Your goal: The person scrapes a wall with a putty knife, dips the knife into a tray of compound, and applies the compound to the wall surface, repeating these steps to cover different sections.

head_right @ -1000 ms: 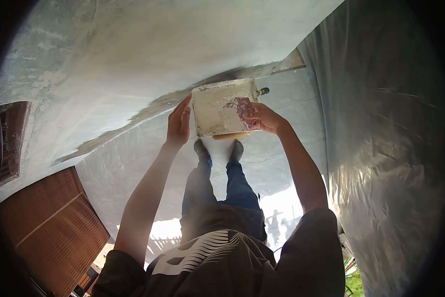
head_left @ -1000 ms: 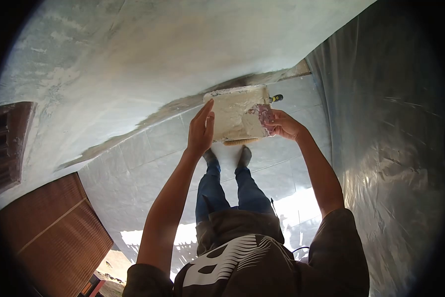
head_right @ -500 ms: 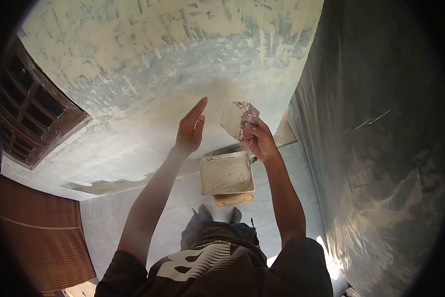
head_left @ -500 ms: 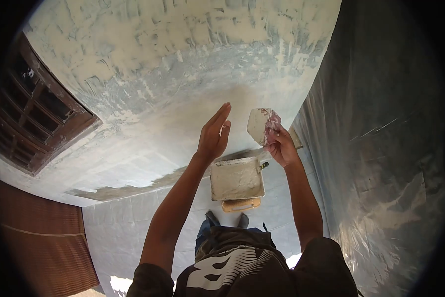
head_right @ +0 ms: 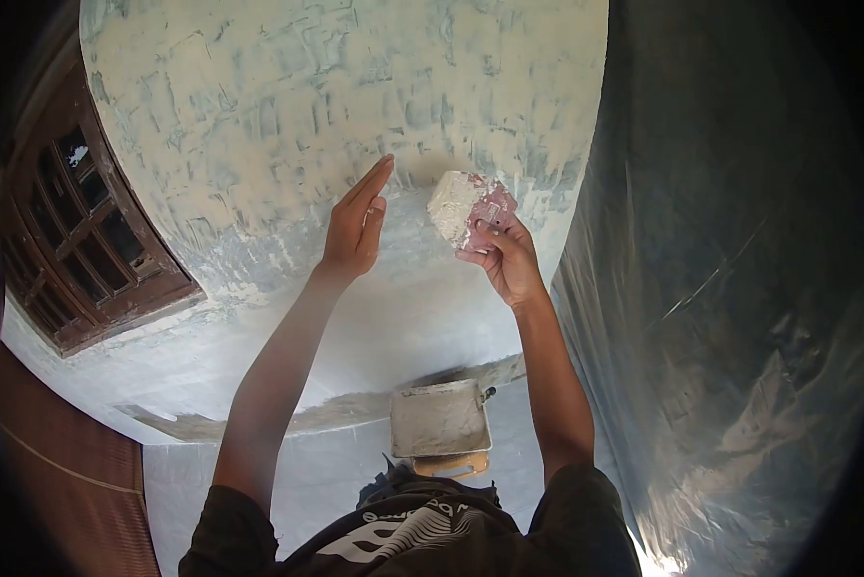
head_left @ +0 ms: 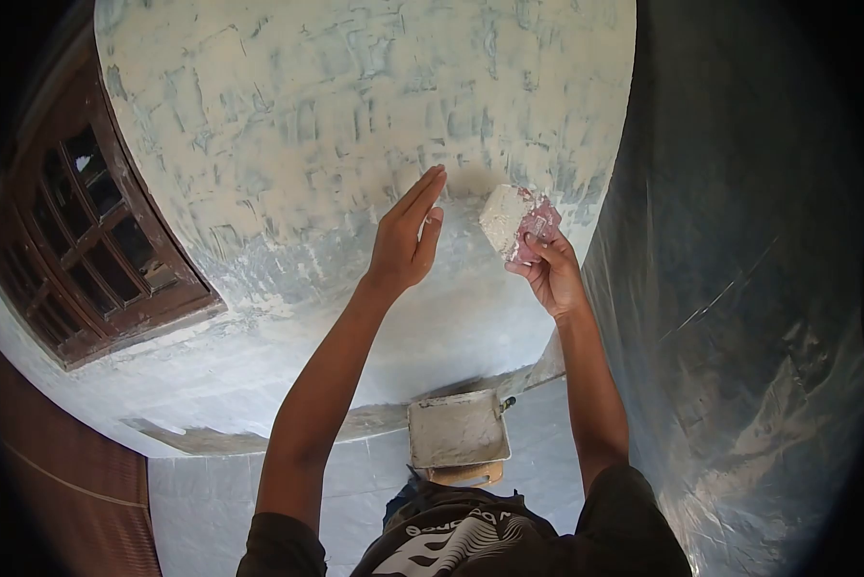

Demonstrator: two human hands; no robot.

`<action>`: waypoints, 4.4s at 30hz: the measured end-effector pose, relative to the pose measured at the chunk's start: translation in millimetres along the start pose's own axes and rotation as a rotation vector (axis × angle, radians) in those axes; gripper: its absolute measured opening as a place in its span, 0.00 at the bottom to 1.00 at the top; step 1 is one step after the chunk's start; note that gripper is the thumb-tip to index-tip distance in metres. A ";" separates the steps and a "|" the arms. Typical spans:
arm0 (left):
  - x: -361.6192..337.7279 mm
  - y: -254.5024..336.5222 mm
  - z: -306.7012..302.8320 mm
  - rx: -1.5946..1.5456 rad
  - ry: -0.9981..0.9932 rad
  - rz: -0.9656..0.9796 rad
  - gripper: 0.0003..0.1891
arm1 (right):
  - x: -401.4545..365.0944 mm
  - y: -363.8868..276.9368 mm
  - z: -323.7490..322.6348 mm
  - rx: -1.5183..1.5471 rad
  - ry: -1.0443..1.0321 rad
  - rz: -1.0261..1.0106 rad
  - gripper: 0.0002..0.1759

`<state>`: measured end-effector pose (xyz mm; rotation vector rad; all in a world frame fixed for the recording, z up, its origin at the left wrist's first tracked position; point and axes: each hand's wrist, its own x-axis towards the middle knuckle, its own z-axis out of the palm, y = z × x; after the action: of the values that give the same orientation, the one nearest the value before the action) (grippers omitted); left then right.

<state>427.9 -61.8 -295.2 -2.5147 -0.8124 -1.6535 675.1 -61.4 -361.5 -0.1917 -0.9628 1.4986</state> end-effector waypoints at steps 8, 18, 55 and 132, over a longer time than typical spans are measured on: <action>105.6 -19.4 -68.0 0.107 0.122 0.334 0.21 | 73.6 -42.6 79.7 -0.272 0.043 -0.279 0.13; 236.9 -19.4 -159.3 0.349 0.208 0.625 0.20 | 162.6 -97.3 185.3 -0.672 0.077 -0.779 0.08; 406.7 -6.3 -244.0 1.211 -0.020 0.215 0.29 | 318.0 -146.8 235.8 -1.928 0.018 -1.686 0.12; 394.5 10.3 -245.8 1.327 -0.129 0.092 0.29 | 307.5 -127.8 228.8 -2.095 0.176 -1.747 0.15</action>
<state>342.6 17.3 155.0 -1.6072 -1.1955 -0.4983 562.5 92.6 -5.4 -0.6399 -1.4228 -1.4004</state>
